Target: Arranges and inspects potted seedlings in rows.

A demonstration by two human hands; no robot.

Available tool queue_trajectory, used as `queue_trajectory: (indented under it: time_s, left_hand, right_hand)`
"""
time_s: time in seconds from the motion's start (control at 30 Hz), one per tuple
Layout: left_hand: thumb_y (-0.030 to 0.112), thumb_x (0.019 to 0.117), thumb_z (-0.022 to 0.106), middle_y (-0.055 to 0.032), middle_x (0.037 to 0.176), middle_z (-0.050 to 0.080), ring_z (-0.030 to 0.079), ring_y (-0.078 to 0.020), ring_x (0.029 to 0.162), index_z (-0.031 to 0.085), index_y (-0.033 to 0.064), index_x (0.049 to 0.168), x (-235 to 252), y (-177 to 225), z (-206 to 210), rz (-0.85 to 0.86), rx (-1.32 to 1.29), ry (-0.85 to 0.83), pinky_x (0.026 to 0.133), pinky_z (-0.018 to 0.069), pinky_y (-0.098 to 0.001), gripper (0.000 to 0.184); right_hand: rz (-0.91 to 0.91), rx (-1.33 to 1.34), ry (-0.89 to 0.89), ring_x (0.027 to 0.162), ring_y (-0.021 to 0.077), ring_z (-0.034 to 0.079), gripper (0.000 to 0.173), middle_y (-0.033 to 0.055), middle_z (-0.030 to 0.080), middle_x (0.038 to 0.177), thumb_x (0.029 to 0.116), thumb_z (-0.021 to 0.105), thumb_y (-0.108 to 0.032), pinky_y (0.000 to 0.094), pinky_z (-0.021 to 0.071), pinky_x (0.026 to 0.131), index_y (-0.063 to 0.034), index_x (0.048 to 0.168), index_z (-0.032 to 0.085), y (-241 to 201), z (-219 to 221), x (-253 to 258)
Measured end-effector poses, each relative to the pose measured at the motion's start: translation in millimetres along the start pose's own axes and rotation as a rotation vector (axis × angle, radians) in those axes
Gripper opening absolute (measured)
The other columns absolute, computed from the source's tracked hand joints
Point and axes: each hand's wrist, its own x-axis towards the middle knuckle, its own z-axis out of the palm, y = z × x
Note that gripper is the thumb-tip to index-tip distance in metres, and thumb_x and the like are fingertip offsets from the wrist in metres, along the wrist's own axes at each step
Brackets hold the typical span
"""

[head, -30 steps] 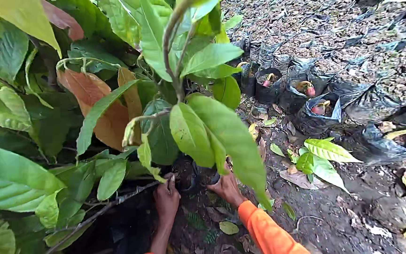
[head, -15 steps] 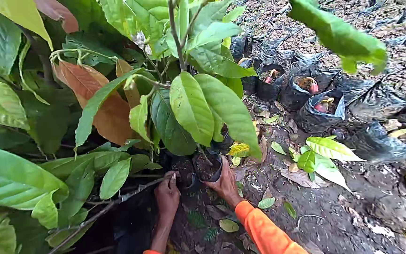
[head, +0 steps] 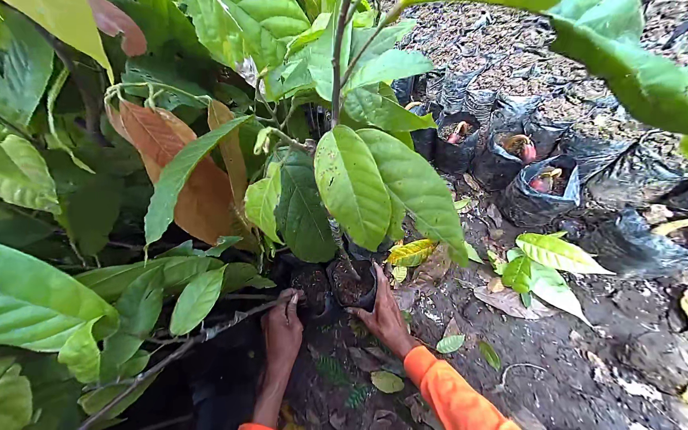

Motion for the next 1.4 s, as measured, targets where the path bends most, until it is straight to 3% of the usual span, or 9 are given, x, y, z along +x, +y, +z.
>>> queue_trajectory:
  time_s: [0.2, 0.57, 0.8, 0.93, 1.03, 1.13, 1.23, 1.3, 1.4]
  left_hand:
    - [0.011, 0.1042, 0.045, -0.0057, 0.073, 0.072, 0.067, -0.0142, 0.056, 0.07, -0.0015, 0.112, 1, -2, -2, 0.015, 0.053, -0.024, 0.06, 0.0584, -0.0346, 0.029]
    - [0.012, 0.1032, 0.045, -0.002, 0.076, 0.074, 0.066, -0.0061, 0.055, 0.07, 0.0002, 0.109, 1, -10, -1, 0.012, 0.005, 0.026, 0.057, 0.0571, -0.0251, 0.028]
    - [0.012, 0.1032, 0.053, -0.0112, 0.108, 0.075, 0.066, -0.0121, 0.061, 0.071, 0.0006, 0.114, 3, -7, -7, 0.04, 0.015, -0.051, 0.06, 0.0581, -0.0318, 0.024]
    - [0.013, 0.0994, 0.059, -0.0173, 0.124, 0.071, 0.072, -0.0284, 0.085, 0.068, -0.0008, 0.125, 3, 0, -19, 0.076, 0.19, -0.141, 0.079, 0.0579, -0.0484, 0.031]
    - [0.017, 0.1009, 0.058, -0.0218, 0.115, 0.07, 0.07, -0.037, 0.093, 0.071, -0.0021, 0.117, 9, 3, -36, 0.051, 0.343, -0.311, 0.087, 0.0552, -0.0563, 0.028]
    - [0.019, 0.1017, 0.058, -0.0172, 0.113, 0.072, 0.071, -0.0327, 0.093, 0.075, 0.0034, 0.115, 10, 8, -46, 0.057, 0.378, -0.379, 0.087, 0.0564, -0.0529, 0.027]
    - [0.02, 0.1016, 0.06, -0.0156, 0.106, 0.074, 0.072, -0.0323, 0.091, 0.077, 0.0044, 0.111, 8, 13, -41, 0.076, 0.332, -0.335, 0.086, 0.0561, -0.0546, 0.025]
    - [0.018, 0.1018, 0.06, -0.0149, 0.107, 0.076, 0.074, -0.0325, 0.096, 0.077, 0.0049, 0.113, 7, 18, -33, 0.085, 0.316, -0.311, 0.089, 0.0563, -0.0551, 0.024]
    - [0.017, 0.101, 0.061, -0.0143, 0.105, 0.077, 0.075, -0.0325, 0.093, 0.077, 0.0052, 0.114, 6, 28, -24, 0.116, 0.316, -0.29, 0.086, 0.0572, -0.0548, 0.024]
  right_hand:
    - [-0.009, -0.014, 0.016, 0.144, 0.0395, 0.044, 0.109, 0.0324, 0.038, 0.156, 0.0754, 0.089, -0.027, 0.0425, 0.0387, 0.119, 0.0159, 0.153, 0.025, -2, 2, 2]
    - [0.039, -0.04, -0.024, 0.144, 0.0379, 0.045, 0.108, 0.0312, 0.037, 0.157, 0.0766, 0.088, -0.026, 0.042, 0.0403, 0.118, 0.0141, 0.154, 0.024, -4, 3, 4]
    - [0.094, -0.027, -0.082, 0.145, 0.0366, 0.045, 0.114, 0.0287, 0.039, 0.158, 0.0714, 0.092, -0.03, 0.0418, 0.0397, 0.118, 0.0111, 0.155, 0.027, -6, -7, 11]
    - [-0.004, -0.001, -0.004, 0.145, 0.0402, 0.042, 0.116, 0.0303, 0.039, 0.156, 0.0708, 0.09, -0.042, 0.0452, 0.0369, 0.12, 0.0111, 0.154, 0.03, -7, -15, 2]
    - [-0.151, -0.093, 0.208, 0.113, 0.0358, 0.065, 0.073, 0.0235, 0.066, 0.124, 0.0863, 0.076, -0.043, 0.0481, 0.0539, 0.098, 0.0073, 0.136, 0.057, -22, -27, -2]
    - [-0.284, -0.227, 0.332, 0.072, 0.022, 0.066, 0.031, 0.0071, 0.069, 0.08, 0.0956, 0.065, -0.032, 0.0366, 0.0565, 0.068, -0.0037, 0.103, 0.076, -43, -40, 6]
    - [-0.202, -0.359, 0.037, 0.068, 0.0281, 0.072, 0.027, 0.0102, 0.073, 0.079, 0.097, 0.063, -0.028, 0.0461, 0.0584, 0.059, -0.0061, 0.096, 0.078, -71, -54, 19]
    - [0.01, -0.483, -0.354, 0.085, 0.0386, 0.073, 0.03, 0.0187, 0.074, 0.092, 0.102, 0.058, -0.028, 0.0563, 0.0551, 0.072, -0.0033, 0.105, 0.074, -98, -63, 33]
    - [0.201, -0.677, -0.732, 0.106, 0.0416, 0.068, 0.03, 0.0232, 0.071, 0.109, 0.1052, 0.051, -0.025, 0.0571, 0.0516, 0.086, -0.0011, 0.115, 0.067, -123, -59, 55]
